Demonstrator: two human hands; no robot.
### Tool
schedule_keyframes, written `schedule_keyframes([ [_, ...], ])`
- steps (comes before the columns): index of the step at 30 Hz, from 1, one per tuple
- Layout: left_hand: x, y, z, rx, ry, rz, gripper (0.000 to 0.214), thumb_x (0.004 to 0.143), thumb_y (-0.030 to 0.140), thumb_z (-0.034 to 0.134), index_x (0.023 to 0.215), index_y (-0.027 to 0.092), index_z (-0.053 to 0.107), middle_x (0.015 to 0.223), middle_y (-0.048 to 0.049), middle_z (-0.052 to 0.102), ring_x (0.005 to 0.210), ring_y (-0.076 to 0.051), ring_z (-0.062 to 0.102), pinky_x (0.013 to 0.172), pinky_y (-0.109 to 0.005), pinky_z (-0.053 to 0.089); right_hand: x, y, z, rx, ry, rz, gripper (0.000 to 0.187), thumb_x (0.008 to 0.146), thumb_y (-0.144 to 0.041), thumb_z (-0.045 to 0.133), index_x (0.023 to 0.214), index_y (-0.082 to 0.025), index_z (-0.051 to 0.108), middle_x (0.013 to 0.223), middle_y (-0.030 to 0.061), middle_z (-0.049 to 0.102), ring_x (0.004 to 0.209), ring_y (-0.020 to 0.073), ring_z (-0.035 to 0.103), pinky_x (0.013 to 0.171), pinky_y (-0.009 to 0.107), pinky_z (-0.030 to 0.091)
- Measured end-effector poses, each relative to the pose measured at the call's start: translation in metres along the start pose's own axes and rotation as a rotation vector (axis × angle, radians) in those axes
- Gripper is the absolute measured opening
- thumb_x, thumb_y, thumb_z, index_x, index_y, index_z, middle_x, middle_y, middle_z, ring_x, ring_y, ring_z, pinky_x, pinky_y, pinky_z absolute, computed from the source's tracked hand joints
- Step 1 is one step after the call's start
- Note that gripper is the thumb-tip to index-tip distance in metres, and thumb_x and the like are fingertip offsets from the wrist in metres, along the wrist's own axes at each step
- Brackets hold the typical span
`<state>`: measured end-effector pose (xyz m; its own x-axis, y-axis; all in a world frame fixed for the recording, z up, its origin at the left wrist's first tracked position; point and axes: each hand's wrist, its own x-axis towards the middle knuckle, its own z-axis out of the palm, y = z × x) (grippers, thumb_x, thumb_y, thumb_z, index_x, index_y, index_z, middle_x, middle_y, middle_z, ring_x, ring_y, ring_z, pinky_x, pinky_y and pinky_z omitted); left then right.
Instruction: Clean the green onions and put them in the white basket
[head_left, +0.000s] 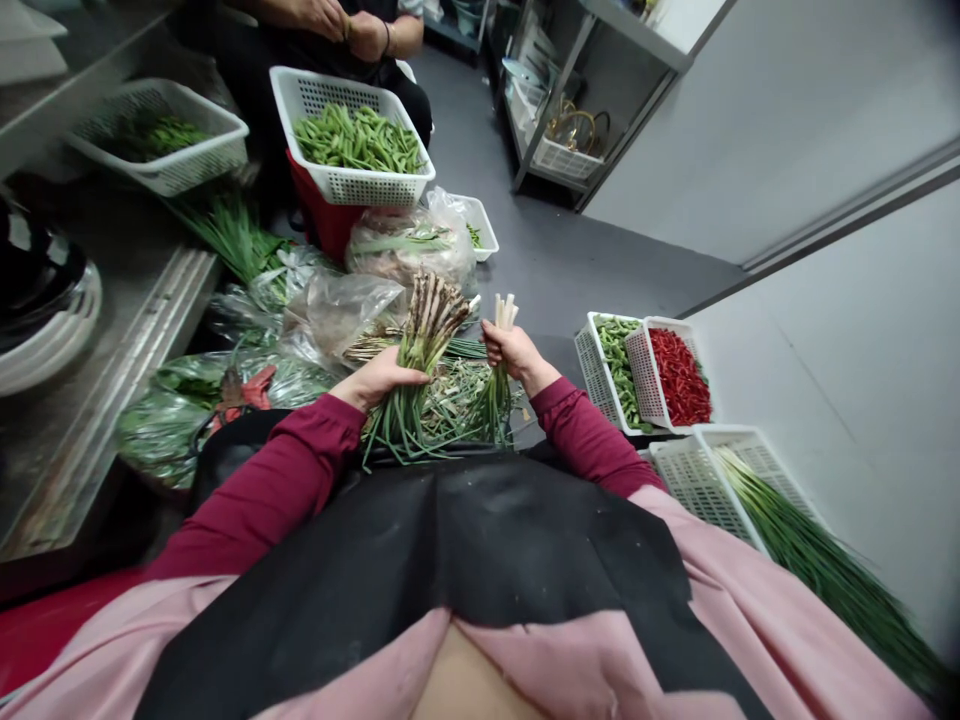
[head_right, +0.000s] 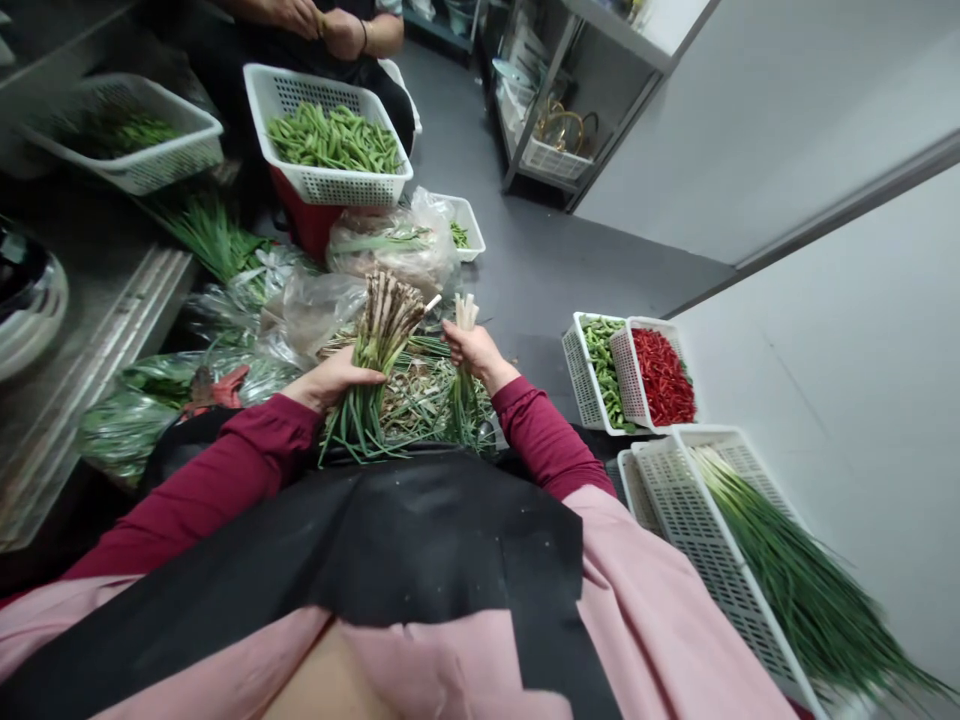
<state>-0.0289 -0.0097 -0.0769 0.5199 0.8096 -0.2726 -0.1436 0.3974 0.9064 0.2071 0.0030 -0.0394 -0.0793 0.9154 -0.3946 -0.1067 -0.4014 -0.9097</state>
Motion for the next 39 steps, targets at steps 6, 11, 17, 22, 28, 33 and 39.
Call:
schedule_keyframes([
  [6,0.004,-0.004,0.012,-0.03,-0.081,-0.021,0.045,0.049,0.019,0.083,0.09,0.012,0.069,0.078,-0.004,0.071,0.065,-0.016,0.063,0.063,-0.028,0.052,-0.004,-0.001,0.027,0.186,-0.008,-0.013,0.037,0.068,-0.033,0.079,0.074,-0.02,0.045,0.051,-0.0107,0.042,0.036,0.0033,0.032,0.038,0.019,0.033],
  [11,0.011,-0.002,0.002,-0.092,-0.033,0.029,0.028,0.055,0.021,0.076,0.08,0.007,0.071,0.071,-0.0096,0.072,0.063,-0.017,0.065,0.064,-0.029,0.053,-0.002,-0.012,-0.002,0.149,0.343,-0.175,0.035,0.076,-0.045,0.072,0.077,-0.018,0.049,0.059,-0.0025,0.056,0.049,0.009,0.052,0.044,0.021,0.044],
  [17,0.017,-0.004,-0.005,-0.199,-0.071,0.05,0.042,0.059,0.022,0.069,0.098,0.006,0.07,0.083,-0.0143,0.074,0.07,-0.021,0.069,0.068,-0.033,0.056,-0.019,-0.024,-0.009,-0.053,0.31,-0.346,0.031,0.073,-0.04,0.075,0.076,-0.019,0.052,0.047,-0.0091,0.043,0.039,0.0065,0.038,0.042,0.021,0.04],
  [22,0.016,-0.007,0.007,-0.209,-0.056,0.079,0.054,0.055,0.02,0.068,0.108,0.008,0.066,0.087,-0.0118,0.074,0.077,-0.025,0.07,0.072,-0.037,0.058,-0.017,0.012,0.053,-0.299,0.045,-0.238,0.024,0.062,-0.024,0.08,0.07,-0.016,0.059,0.059,-0.003,0.057,0.052,0.0084,0.05,0.046,0.02,0.04],
  [28,0.018,-0.007,0.009,-0.161,0.051,0.096,0.048,0.052,0.019,0.069,0.099,0.008,0.069,0.082,-0.01,0.074,0.072,-0.023,0.068,0.062,-0.031,0.055,-0.01,0.027,0.057,-0.125,0.051,-0.099,0.029,0.064,-0.031,0.08,0.069,-0.018,0.055,0.049,-0.0065,0.049,0.038,0.0063,0.038,0.035,0.021,0.029],
  [33,0.019,-0.003,0.008,-0.181,0.096,0.054,0.029,0.055,0.018,0.071,0.082,0.008,0.071,0.072,-0.0094,0.072,0.068,-0.021,0.067,0.062,-0.032,0.054,-0.014,0.023,0.038,0.057,0.06,-0.096,0.038,0.064,-0.038,0.081,0.071,-0.017,0.05,0.049,-0.0087,0.046,0.034,0.0037,0.034,0.034,0.022,0.031],
  [39,0.015,-0.003,0.017,-0.083,0.067,0.109,0.041,0.055,0.021,0.082,0.093,0.009,0.072,0.084,-0.0089,0.074,0.073,-0.02,0.067,0.076,-0.035,0.053,-0.012,0.026,0.035,0.042,0.072,-0.107,0.04,0.065,-0.044,0.08,0.073,-0.016,0.053,0.055,-0.0062,0.054,0.034,0.0028,0.037,0.034,0.021,0.03],
])
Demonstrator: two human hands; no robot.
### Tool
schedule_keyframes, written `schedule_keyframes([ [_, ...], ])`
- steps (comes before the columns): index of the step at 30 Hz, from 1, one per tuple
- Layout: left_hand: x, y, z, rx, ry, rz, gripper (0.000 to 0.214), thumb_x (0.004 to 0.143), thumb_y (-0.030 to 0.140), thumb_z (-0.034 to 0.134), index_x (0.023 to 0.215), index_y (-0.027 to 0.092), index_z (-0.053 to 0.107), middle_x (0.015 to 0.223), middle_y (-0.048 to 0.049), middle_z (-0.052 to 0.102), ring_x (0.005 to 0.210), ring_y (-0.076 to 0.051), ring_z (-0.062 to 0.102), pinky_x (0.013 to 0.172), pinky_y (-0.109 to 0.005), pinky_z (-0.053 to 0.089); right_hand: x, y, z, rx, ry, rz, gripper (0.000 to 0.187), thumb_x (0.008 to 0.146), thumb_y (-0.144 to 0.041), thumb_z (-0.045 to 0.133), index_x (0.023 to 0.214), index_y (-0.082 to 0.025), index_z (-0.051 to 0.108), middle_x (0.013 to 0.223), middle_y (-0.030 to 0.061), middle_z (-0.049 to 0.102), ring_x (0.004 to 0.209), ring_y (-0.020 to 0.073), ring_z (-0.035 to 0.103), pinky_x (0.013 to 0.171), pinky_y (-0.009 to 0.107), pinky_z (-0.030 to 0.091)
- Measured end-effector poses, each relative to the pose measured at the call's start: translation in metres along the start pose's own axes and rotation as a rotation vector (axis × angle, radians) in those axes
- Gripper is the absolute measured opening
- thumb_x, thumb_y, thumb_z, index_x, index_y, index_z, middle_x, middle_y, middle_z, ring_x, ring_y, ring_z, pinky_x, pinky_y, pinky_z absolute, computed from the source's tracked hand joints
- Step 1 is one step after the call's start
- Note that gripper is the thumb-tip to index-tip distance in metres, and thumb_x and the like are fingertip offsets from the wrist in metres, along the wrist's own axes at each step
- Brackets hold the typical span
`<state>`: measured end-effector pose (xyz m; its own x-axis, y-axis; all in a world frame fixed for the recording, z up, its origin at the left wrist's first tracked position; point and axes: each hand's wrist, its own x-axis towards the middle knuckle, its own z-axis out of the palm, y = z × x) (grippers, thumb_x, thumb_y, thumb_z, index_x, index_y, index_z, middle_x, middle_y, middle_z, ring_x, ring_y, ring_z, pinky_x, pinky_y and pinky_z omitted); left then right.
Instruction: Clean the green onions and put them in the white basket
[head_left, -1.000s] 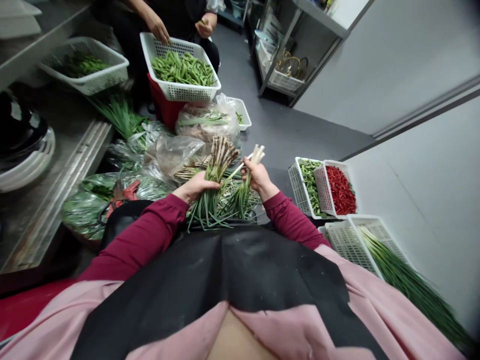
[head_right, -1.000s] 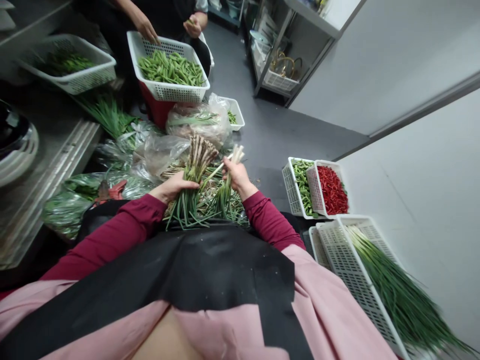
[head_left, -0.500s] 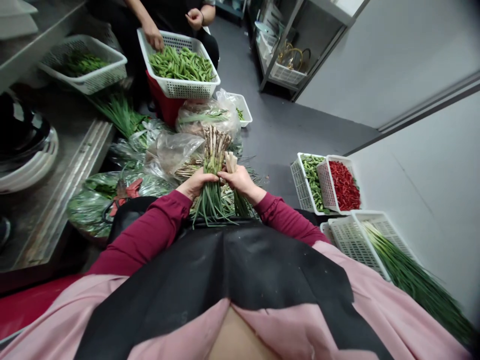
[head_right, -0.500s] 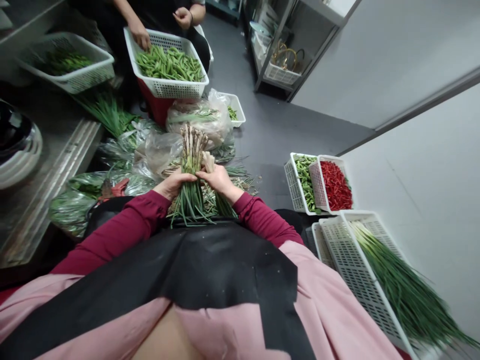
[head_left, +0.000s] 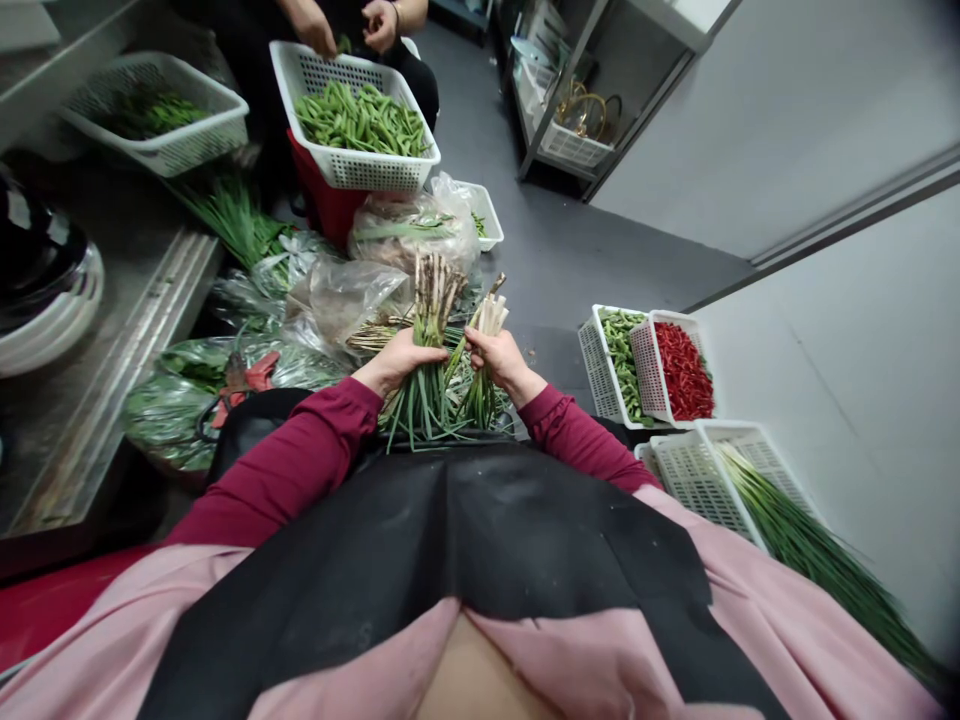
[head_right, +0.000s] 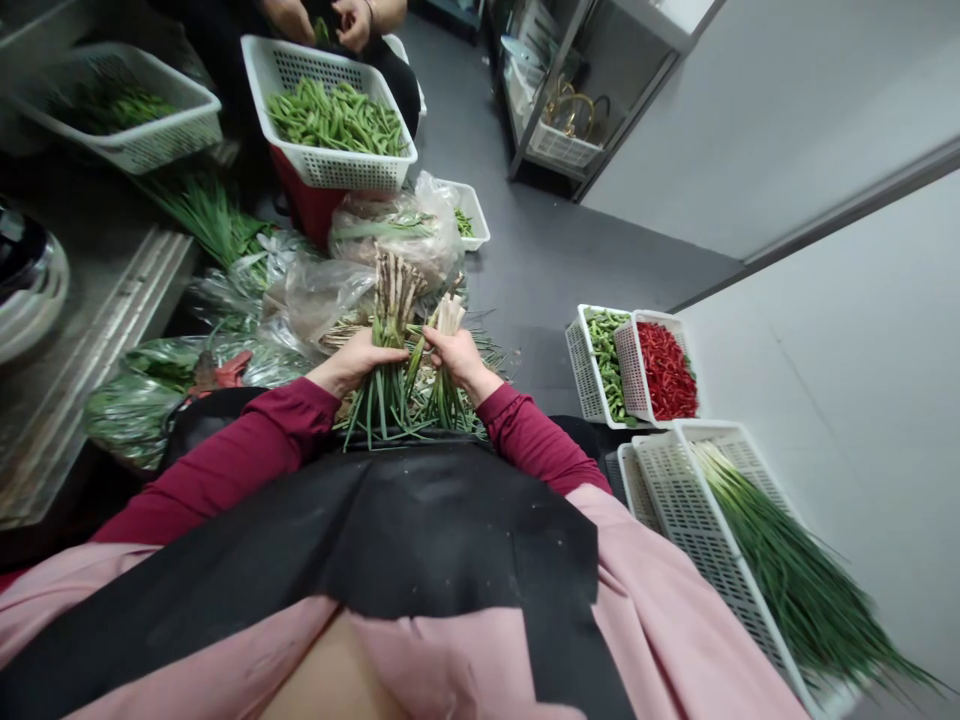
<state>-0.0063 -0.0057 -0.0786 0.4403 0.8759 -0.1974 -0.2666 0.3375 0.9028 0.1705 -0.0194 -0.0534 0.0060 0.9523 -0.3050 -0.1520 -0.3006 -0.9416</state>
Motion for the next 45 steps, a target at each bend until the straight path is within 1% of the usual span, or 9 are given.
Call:
schedule_keyframes([
  [7,0.003,-0.009,0.004,0.065,-0.018,0.058,0.052,0.054,0.025,0.086,0.101,0.01,0.072,0.098,-0.0121,0.074,0.089,-0.023,0.068,0.09,-0.038,0.048,0.0,0.001,0.007,0.005,-0.008,0.035,0.037,0.065,-0.042,0.079,0.072,-0.016,0.053,0.054,-0.0059,0.055,0.034,0.0037,0.037,0.034,0.021,0.032],
  [13,0.002,-0.005,0.001,0.055,0.04,0.068,0.043,0.052,0.022,0.083,0.091,0.009,0.073,0.087,-0.0097,0.075,0.082,-0.024,0.067,0.084,-0.037,0.049,-0.005,0.004,0.005,-0.193,-0.128,0.006,0.037,0.062,-0.041,0.082,0.067,-0.016,0.054,0.053,-0.0037,0.055,0.038,0.0056,0.039,0.035,0.021,0.03],
  [19,-0.002,0.0,-0.002,0.051,-0.042,-0.008,0.047,0.051,0.023,0.083,0.095,0.01,0.073,0.088,-0.0087,0.074,0.077,-0.022,0.066,0.079,-0.036,0.05,-0.005,-0.002,-0.011,-0.207,-0.171,-0.033,0.039,0.062,-0.047,0.08,0.067,-0.016,0.056,0.052,-0.003,0.054,0.038,0.0061,0.04,0.037,0.021,0.03],
  [26,-0.004,0.001,0.005,0.061,-0.131,-0.035,0.048,0.051,0.023,0.085,0.096,0.011,0.073,0.088,-0.0085,0.074,0.081,-0.021,0.066,0.083,-0.036,0.05,-0.004,0.007,-0.007,-0.157,-0.062,-0.062,0.03,0.069,-0.039,0.074,0.069,-0.018,0.052,0.044,-0.0077,0.043,0.036,0.0064,0.038,0.036,0.021,0.03],
  [31,-0.007,0.004,0.003,0.055,-0.07,-0.07,0.042,0.051,0.023,0.084,0.088,0.011,0.07,0.075,-0.0039,0.07,0.063,-0.016,0.06,0.065,-0.03,0.05,-0.001,-0.005,-0.007,0.063,0.151,-0.076,0.026,0.068,-0.031,0.071,0.078,-0.019,0.051,0.054,-0.009,0.047,0.034,0.0037,0.035,0.037,0.022,0.033],
  [36,-0.013,0.007,0.001,0.103,-0.081,-0.075,0.036,0.049,0.023,0.083,0.078,0.013,0.064,0.065,-0.0003,0.063,0.056,-0.013,0.055,0.055,-0.026,0.046,0.023,-0.037,-0.036,0.217,0.447,-0.121,0.015,0.074,-0.02,0.062,0.073,-0.019,0.047,0.047,-0.011,0.039,0.034,0.0042,0.034,0.037,0.021,0.035],
  [42,-0.021,0.01,-0.008,0.185,-0.151,-0.079,0.039,0.048,0.026,0.084,0.078,0.012,0.064,0.067,-0.0014,0.063,0.058,-0.014,0.055,0.055,-0.026,0.047,0.056,-0.069,-0.089,0.188,0.702,-0.195,0.021,0.077,-0.019,0.058,0.066,-0.02,0.041,0.045,-0.0111,0.034,0.034,0.004,0.033,0.037,0.019,0.035],
  [43,-0.022,0.01,-0.01,0.198,-0.165,-0.078,0.04,0.048,0.026,0.084,0.079,0.012,0.064,0.068,-0.0015,0.063,0.059,-0.014,0.055,0.055,-0.026,0.047,0.057,-0.071,-0.095,0.157,0.699,-0.18,0.02,0.077,-0.018,0.058,0.065,-0.02,0.042,0.044,-0.0113,0.034,0.033,0.0038,0.032,0.036,0.019,0.035],
  [45,-0.023,0.011,-0.013,0.208,-0.173,-0.077,0.04,0.048,0.026,0.084,0.08,0.012,0.064,0.07,-0.0016,0.063,0.06,-0.014,0.056,0.056,-0.026,0.048,0.052,-0.068,-0.101,0.047,0.535,-0.106,0.015,0.075,-0.017,0.061,0.067,-0.018,0.048,0.045,-0.01,0.039,0.032,0.0037,0.033,0.035,0.019,0.033],
])
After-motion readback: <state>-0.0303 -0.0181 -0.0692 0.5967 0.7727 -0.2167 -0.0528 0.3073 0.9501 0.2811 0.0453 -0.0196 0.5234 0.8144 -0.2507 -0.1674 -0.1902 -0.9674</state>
